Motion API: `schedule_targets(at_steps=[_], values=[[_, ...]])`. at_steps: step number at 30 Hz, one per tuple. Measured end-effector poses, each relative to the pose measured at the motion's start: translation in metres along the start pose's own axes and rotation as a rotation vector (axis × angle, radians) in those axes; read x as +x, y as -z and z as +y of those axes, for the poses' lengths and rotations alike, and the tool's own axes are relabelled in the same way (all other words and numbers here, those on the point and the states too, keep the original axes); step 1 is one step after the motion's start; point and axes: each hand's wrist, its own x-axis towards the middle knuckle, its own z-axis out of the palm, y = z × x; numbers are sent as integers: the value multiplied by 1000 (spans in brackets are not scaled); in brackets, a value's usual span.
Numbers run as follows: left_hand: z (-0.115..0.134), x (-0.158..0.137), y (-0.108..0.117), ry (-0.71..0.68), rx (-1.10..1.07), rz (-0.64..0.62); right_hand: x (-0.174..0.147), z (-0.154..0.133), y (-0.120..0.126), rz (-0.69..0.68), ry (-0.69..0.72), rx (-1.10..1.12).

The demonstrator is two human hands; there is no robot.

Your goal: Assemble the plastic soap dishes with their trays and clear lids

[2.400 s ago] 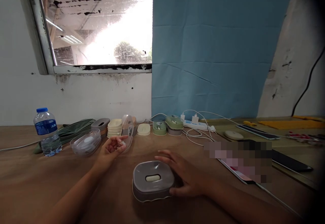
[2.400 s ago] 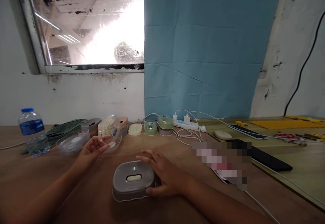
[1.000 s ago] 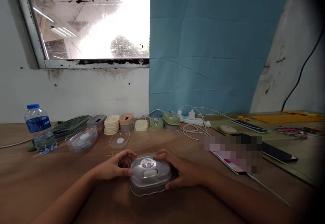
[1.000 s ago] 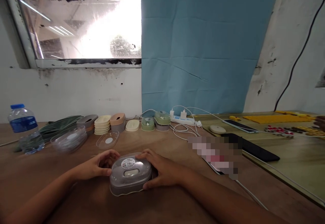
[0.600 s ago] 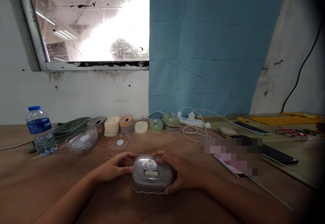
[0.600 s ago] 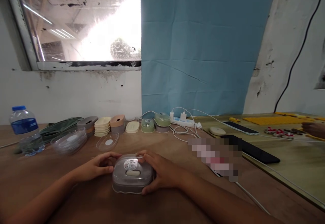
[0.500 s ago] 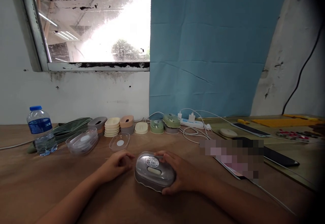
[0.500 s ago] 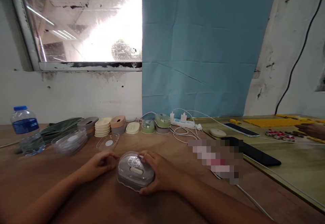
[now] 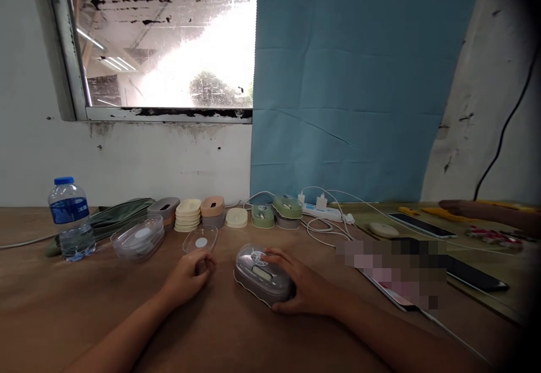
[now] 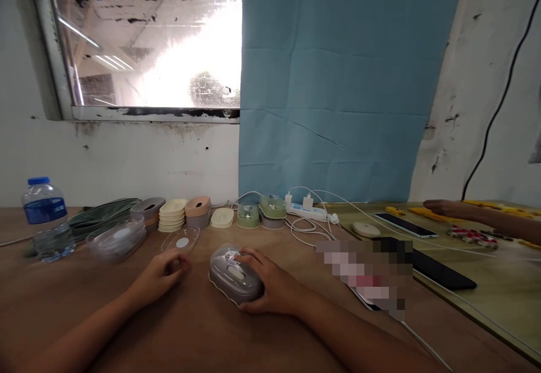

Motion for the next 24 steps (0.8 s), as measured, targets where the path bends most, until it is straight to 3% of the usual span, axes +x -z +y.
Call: schedule_targets(at_steps=[4,8,12,16,20,24], values=[[1,0,0,7,-1,23,5,3,-2,18,24,-111],[4,1,1,28,20,46,43,8,11,103,53,-508],[5,0,1,57,3,48,106,25,30,249,-125,-640],[3,0,2,90,-16,54,154,50,26,335,-352,-748],[1,0,3,103,-10,57,175,66,17,351,-521,-824],[1,-1,2,96,-18,40,183,72,23,336,-558,-898]])
